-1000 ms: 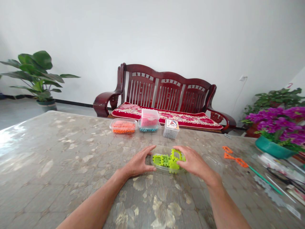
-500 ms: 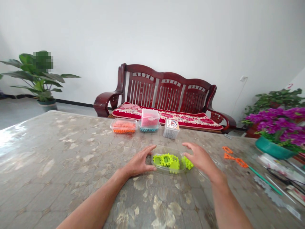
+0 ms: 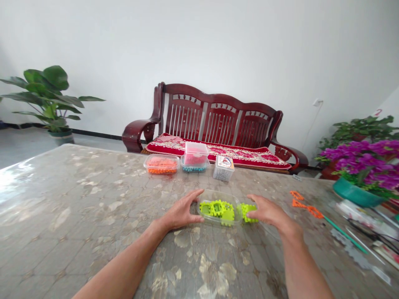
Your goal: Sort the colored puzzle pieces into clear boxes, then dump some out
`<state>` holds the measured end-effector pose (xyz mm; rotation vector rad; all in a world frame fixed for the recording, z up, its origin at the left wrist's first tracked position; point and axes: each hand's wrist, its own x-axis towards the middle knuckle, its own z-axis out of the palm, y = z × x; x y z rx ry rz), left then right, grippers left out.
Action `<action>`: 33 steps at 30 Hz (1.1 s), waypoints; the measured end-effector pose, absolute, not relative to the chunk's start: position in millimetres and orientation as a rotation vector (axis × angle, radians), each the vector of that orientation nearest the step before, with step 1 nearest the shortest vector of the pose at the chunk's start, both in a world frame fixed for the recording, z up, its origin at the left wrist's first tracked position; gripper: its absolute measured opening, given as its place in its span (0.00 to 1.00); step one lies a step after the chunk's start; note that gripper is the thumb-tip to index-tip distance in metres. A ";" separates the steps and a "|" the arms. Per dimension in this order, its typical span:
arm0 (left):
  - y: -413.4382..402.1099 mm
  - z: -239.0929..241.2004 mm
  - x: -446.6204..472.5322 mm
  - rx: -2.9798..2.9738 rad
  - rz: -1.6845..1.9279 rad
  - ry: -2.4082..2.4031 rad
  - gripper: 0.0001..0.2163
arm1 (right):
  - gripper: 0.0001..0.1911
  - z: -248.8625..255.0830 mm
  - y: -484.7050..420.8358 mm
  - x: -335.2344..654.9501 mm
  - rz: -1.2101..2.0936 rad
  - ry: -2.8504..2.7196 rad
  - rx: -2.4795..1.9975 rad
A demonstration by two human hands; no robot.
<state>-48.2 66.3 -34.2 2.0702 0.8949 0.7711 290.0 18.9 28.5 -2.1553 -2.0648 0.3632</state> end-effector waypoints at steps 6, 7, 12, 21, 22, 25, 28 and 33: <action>66.8 -35.3 -47.9 2.069 0.787 0.886 0.44 | 0.34 28.3 16.7 285.8 0.370 -2.144 -2.163; 66.8 -35.6 -48.0 2.072 0.784 0.887 0.44 | 0.33 27.8 16.5 284.7 0.356 -2.153 -2.181; 68.6 -38.7 -48.4 2.092 0.776 0.887 0.44 | 0.28 31.5 15.3 280.9 0.351 -2.154 -2.195; 68.7 -38.7 -49.3 2.107 0.771 0.895 0.43 | 0.19 50.3 2.6 287.9 0.270 -1.897 -2.148; 68.3 -37.6 -49.2 2.102 0.774 0.896 0.43 | 0.18 51.4 -0.4 290.6 0.262 -1.883 -2.145; 67.7 -35.2 -48.5 2.087 0.784 0.898 0.42 | 0.14 53.9 -17.1 299.0 0.241 -1.842 -2.196; 68.0 -34.9 -48.0 2.082 0.781 0.904 0.41 | 0.14 51.9 -46.8 303.2 0.286 -1.805 -2.273; 68.8 -36.1 -47.6 2.095 0.775 0.907 0.41 | 0.21 35.1 -106.6 294.1 0.377 -1.771 -2.355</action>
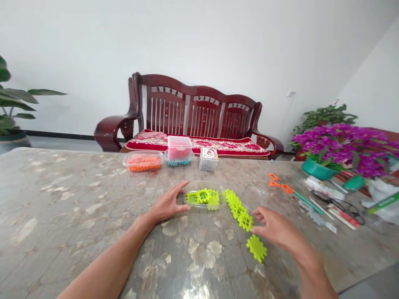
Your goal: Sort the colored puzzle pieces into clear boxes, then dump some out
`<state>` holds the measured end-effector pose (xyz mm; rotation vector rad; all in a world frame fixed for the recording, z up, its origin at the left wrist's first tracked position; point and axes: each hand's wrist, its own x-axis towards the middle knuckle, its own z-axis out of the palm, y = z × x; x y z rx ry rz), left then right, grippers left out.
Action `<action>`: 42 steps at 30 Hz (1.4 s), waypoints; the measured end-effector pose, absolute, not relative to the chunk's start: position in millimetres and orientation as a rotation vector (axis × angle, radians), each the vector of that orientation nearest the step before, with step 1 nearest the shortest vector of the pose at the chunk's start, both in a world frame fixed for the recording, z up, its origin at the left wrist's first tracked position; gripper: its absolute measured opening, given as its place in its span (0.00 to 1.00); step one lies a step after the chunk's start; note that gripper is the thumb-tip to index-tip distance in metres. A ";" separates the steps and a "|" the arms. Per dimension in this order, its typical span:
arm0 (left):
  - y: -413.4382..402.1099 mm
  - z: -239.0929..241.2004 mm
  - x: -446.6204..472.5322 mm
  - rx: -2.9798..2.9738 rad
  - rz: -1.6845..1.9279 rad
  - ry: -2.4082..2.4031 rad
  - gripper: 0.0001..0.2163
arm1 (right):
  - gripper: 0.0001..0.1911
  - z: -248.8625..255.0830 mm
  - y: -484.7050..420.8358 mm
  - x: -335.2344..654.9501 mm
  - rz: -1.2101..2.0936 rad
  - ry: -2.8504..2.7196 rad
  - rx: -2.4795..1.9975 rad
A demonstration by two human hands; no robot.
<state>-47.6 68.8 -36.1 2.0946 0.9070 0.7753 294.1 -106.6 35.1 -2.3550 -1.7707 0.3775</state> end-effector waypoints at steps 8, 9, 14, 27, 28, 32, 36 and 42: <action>67.2 -32.4 -45.5 2.121 0.773 0.891 0.41 | 0.24 9.3 -151.3 261.3 0.184 -1.804 -2.495; 67.0 -32.2 -45.4 2.120 0.771 0.892 0.41 | 0.23 7.0 -151.5 258.9 0.127 -1.817 -2.500; 66.9 -34.2 -46.1 2.115 0.794 0.880 0.41 | 0.24 5.0 -144.9 261.0 0.124 -1.843 -2.534; 70.0 -41.8 -47.3 2.128 0.821 0.855 0.44 | 0.28 80.5 -10.1 186.1 0.106 -2.139 -1.769; 70.1 -41.9 -47.4 2.126 0.824 0.853 0.44 | 0.28 80.1 -0.2 177.0 0.107 -2.204 -1.719; 69.0 -40.0 -47.9 2.117 0.820 0.855 0.46 | 0.28 73.3 19.5 161.2 0.174 -2.375 -1.566; 68.0 -37.9 -47.7 2.112 0.804 0.866 0.45 | 0.23 67.9 14.6 187.2 0.152 -2.191 -1.666; 69.4 -39.3 -47.9 2.130 0.800 0.866 0.44 | 0.21 42.0 -28.6 255.8 0.228 -1.882 -2.050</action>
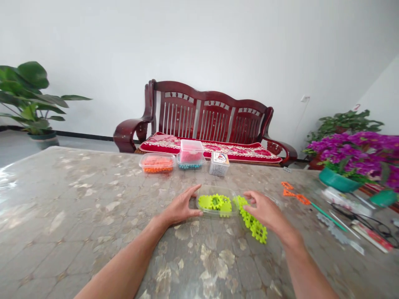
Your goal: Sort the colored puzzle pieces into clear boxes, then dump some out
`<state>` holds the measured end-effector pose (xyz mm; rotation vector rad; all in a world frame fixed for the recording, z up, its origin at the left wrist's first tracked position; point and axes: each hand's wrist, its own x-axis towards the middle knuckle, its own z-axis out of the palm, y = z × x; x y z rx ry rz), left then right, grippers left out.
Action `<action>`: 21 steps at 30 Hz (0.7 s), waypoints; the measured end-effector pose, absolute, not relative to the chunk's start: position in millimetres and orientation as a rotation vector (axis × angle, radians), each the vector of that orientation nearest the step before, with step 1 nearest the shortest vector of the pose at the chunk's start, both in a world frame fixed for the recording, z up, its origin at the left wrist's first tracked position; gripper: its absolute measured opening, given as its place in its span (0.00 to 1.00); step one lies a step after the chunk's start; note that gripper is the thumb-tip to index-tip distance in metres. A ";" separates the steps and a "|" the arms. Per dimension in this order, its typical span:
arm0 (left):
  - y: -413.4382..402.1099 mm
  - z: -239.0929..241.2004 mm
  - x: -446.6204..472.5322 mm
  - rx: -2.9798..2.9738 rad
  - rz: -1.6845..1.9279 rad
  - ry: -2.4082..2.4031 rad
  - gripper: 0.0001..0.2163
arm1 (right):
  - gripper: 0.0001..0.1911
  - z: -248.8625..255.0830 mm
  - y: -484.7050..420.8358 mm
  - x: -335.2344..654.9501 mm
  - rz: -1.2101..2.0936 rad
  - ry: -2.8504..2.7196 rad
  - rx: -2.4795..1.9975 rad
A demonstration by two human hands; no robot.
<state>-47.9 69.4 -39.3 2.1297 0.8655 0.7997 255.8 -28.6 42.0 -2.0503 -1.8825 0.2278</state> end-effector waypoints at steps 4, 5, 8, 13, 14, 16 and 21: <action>69.5 -39.2 -47.7 2.142 0.795 0.869 0.44 | 0.25 11.4 -67.5 273.8 0.113 -1.789 -2.253; 69.3 -38.6 -47.5 2.146 0.790 0.872 0.43 | 0.26 5.1 -75.4 273.6 0.079 -1.778 -2.291; 68.4 -36.7 -47.1 2.146 0.776 0.881 0.42 | 0.26 -7.6 -90.5 266.6 0.010 -1.756 -2.353; 68.0 -36.1 -47.8 2.140 0.759 0.881 0.42 | 0.27 -15.1 -89.4 255.2 -0.058 -1.722 -2.366; 68.1 -36.4 -48.0 2.143 0.762 0.881 0.42 | 0.28 -16.5 -87.2 254.5 -0.064 -1.726 -2.365; 68.5 -36.9 -48.1 2.147 0.766 0.884 0.42 | 0.27 -19.7 -82.4 254.9 -0.072 -1.744 -2.353; 69.4 -38.1 -47.7 2.150 0.772 0.888 0.42 | 0.25 -21.2 -69.6 262.3 -0.129 -1.772 -2.318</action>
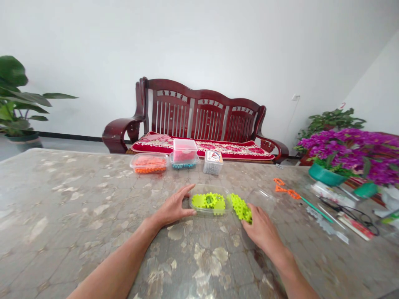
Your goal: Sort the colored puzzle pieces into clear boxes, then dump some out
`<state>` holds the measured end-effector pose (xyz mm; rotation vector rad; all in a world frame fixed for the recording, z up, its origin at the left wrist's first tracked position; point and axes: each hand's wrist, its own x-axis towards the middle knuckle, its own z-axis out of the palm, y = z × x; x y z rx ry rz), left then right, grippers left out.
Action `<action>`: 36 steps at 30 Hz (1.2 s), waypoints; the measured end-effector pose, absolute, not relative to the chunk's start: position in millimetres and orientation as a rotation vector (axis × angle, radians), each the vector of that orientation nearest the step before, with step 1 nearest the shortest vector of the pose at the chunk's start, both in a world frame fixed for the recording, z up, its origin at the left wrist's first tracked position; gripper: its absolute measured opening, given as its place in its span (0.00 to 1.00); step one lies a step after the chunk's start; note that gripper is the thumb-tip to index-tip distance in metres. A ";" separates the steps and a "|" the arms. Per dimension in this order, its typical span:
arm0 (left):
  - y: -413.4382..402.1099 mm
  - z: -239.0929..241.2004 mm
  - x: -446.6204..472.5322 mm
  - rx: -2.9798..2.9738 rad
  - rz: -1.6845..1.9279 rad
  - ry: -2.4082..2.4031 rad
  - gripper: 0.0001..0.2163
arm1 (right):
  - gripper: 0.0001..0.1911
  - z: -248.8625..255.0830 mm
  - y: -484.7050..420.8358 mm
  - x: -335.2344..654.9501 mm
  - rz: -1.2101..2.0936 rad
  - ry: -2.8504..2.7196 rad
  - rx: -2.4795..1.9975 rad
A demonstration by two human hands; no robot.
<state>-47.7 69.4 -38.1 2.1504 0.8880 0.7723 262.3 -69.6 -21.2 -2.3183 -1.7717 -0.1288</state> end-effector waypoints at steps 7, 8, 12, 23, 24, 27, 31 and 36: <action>71.0 -42.5 -48.2 2.156 0.782 0.868 0.42 | 0.27 -15.1 -39.6 265.5 -0.074 -1.835 -2.131; 71.1 -43.1 -48.3 2.156 0.784 0.867 0.41 | 0.27 -17.2 -36.1 264.8 -0.049 -1.826 -2.108; 72.0 -45.3 -48.7 2.151 0.787 0.862 0.42 | 0.33 -32.8 -31.3 263.0 0.030 -1.807 -2.024; 70.4 -41.9 -49.1 2.117 0.780 0.872 0.41 | 0.34 -41.3 25.5 266.6 0.098 -1.838 -1.884; 70.7 -42.4 -49.0 2.118 0.782 0.871 0.41 | 0.33 -41.7 31.4 265.8 0.098 -1.835 -1.871; 71.9 -44.2 -48.8 2.129 0.788 0.871 0.41 | 0.34 -44.6 38.2 263.5 0.032 -1.798 -1.852; 71.3 -43.0 -48.4 2.127 0.783 0.888 0.40 | 0.34 -41.3 26.8 262.0 -0.155 -1.765 -1.935; 68.9 -38.5 -47.6 2.102 0.775 0.889 0.40 | 0.36 -22.7 9.3 261.3 -0.262 -1.748 -2.219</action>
